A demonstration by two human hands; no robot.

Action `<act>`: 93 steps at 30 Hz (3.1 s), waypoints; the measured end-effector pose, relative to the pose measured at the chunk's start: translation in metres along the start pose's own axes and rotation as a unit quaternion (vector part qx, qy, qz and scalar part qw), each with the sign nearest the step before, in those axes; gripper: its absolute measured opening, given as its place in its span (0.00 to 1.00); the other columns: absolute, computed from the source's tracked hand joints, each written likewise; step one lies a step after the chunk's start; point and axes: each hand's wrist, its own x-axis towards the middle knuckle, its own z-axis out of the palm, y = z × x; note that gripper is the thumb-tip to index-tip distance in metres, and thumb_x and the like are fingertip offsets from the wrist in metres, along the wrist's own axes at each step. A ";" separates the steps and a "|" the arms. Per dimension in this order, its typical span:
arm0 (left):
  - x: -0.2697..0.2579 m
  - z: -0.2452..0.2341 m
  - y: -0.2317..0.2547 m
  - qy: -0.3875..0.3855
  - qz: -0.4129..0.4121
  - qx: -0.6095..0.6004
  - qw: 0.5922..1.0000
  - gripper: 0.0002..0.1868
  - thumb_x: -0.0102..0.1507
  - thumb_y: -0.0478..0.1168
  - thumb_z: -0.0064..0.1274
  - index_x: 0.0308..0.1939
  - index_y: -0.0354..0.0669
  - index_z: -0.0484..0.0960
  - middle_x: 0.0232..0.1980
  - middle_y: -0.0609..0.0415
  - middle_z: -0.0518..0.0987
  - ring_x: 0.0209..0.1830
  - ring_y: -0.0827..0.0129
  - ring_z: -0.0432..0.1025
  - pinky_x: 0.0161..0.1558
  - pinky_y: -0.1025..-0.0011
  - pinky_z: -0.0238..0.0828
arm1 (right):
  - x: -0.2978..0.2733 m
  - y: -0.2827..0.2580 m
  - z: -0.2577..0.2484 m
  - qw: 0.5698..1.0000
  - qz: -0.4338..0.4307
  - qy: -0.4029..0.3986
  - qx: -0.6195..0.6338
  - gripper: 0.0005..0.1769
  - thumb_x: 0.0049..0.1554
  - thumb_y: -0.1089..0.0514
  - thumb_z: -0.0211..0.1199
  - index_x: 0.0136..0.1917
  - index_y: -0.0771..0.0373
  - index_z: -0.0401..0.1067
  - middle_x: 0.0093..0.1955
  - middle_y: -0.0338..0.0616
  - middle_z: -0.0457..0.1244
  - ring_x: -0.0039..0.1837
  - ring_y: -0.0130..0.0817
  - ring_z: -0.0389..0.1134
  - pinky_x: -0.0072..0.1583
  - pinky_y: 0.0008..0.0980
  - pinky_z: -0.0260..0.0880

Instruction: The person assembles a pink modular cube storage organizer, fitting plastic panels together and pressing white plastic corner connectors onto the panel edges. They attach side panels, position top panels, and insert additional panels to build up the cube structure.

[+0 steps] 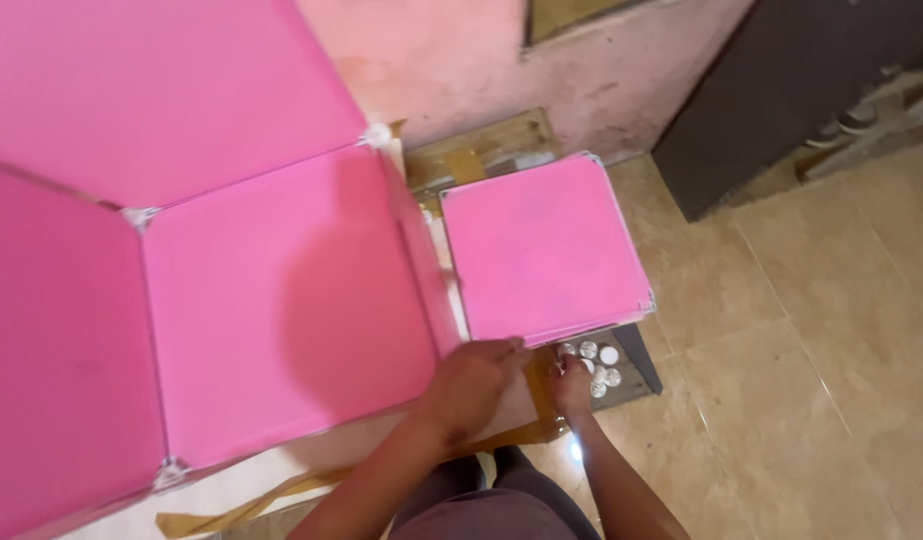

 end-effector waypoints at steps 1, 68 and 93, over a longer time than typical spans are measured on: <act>-0.003 -0.010 -0.004 0.042 -0.002 -0.008 0.999 0.21 0.63 0.32 0.46 0.61 0.39 0.80 0.63 0.44 0.79 0.63 0.55 0.73 0.64 0.59 0.68 | 0.001 -0.010 -0.004 0.999 -0.017 0.002 0.029 0.14 0.59 0.58 0.64 0.56 0.64 0.77 0.49 0.57 0.70 0.52 0.53 0.73 0.54 0.44 0.73; -0.083 -0.036 -0.036 0.047 -0.154 -0.018 0.987 0.07 0.58 0.42 0.61 0.39 0.49 0.86 0.41 0.60 0.81 0.50 0.62 0.74 0.49 0.56 0.64 | -0.113 -0.236 -0.098 0.945 -0.204 -0.226 0.123 0.14 0.66 0.52 0.53 0.52 0.63 0.54 0.33 0.51 0.61 0.33 0.40 0.61 0.38 0.42 0.61; -0.046 -0.024 -0.017 0.064 -0.037 0.005 0.997 0.15 0.53 0.34 0.55 0.44 0.46 0.87 0.46 0.54 0.80 0.50 0.58 0.73 0.51 0.56 0.67 | -0.027 -0.117 -0.099 0.969 -0.200 -0.063 0.130 0.15 0.53 0.60 0.71 0.52 0.63 0.72 0.45 0.42 0.62 0.39 0.29 0.65 0.40 0.31 0.69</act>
